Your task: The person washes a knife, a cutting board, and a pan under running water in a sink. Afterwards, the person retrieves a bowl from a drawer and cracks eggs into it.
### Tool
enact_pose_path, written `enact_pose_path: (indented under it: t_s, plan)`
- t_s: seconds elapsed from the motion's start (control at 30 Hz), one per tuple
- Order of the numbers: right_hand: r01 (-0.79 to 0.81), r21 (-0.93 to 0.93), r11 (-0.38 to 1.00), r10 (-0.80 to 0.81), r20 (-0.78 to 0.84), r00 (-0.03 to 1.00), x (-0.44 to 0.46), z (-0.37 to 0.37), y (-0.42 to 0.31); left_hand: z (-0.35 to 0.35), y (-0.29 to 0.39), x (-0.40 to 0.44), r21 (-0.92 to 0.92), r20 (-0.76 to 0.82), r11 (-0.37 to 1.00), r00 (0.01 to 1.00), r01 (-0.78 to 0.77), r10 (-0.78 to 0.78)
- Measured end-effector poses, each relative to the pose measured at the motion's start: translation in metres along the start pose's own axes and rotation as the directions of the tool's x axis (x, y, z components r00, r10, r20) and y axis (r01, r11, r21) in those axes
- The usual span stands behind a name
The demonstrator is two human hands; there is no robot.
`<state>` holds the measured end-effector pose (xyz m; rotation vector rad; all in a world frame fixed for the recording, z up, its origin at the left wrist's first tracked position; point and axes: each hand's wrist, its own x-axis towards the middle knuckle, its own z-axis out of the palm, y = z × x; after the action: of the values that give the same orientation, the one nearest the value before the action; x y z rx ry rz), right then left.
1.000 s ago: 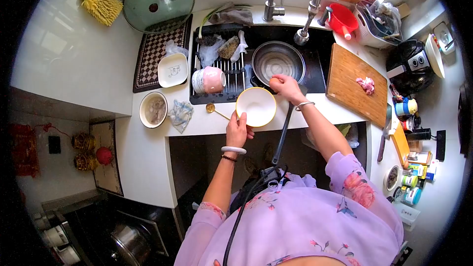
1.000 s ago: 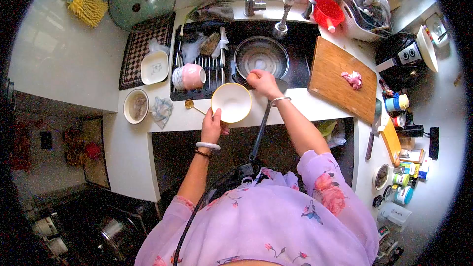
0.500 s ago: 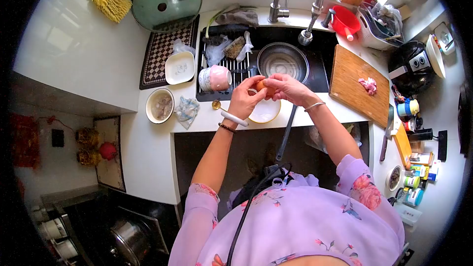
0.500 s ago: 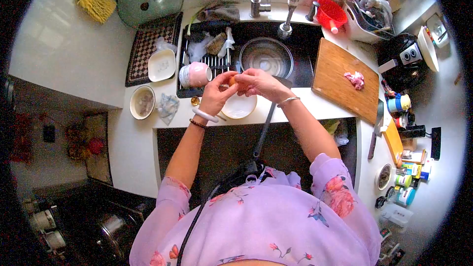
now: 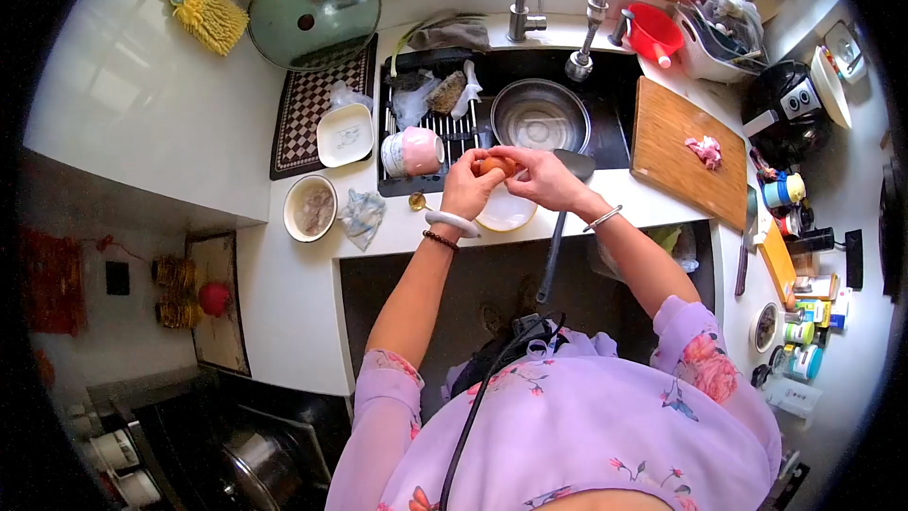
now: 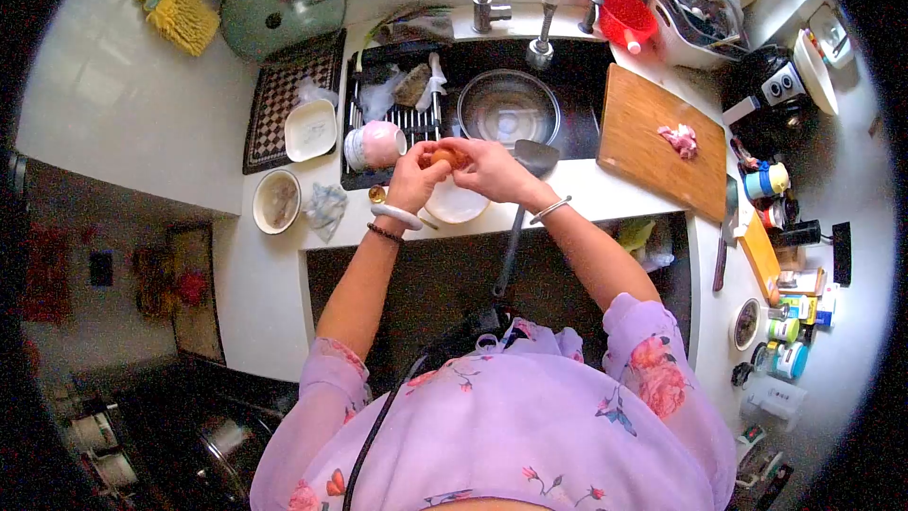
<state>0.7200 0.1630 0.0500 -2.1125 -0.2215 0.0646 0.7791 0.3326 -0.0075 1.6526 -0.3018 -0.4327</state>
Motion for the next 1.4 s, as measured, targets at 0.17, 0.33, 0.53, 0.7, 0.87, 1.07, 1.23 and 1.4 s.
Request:
enact_pose_path:
  t_s: [0.17,0.33,0.53,0.7,0.87,1.07,1.23,1.4]
  plan:
    - [-0.017,0.017,1.0,0.019,-0.071,0.997,-0.002,0.01,0.007,0.008,-0.01,0.01,0.087,-0.023,0.996,1.0,0.007,-0.005]
    - [-0.013,0.091,0.996,0.026,-0.146,0.989,-0.002,0.022,0.012,0.011,0.002,0.007,0.283,-0.099,0.959,0.995,0.024,0.004]
    - [-0.058,0.24,0.969,0.095,-0.147,0.985,0.004,0.037,0.032,0.004,0.007,0.001,0.312,-0.103,0.948,0.994,0.065,-0.034]
    - [-0.106,0.15,0.983,0.126,-0.129,0.984,0.006,0.034,0.022,-0.006,-0.022,0.012,0.226,-0.045,0.969,0.995,0.095,-0.087]
    - [-0.11,0.219,0.97,0.131,-0.083,0.988,0.001,0.027,0.004,-0.013,0.002,-0.002,0.018,0.129,0.988,0.98,0.152,-0.153]
    - [-0.151,0.23,0.962,0.159,-0.019,0.987,0.004,0.014,0.023,-0.02,-0.006,-0.002,-0.029,0.113,0.995,0.989,0.097,-0.093]
    - [-0.143,0.04,0.989,0.14,0.068,0.988,0.001,0.001,0.026,-0.023,-0.03,0.004,0.22,0.176,0.966,0.98,-0.134,0.096]
    - [0.039,-0.359,0.932,-0.033,0.023,0.999,-0.006,-0.011,0.004,-0.023,0.013,-0.016,0.481,0.102,0.795,0.924,-0.37,0.369]
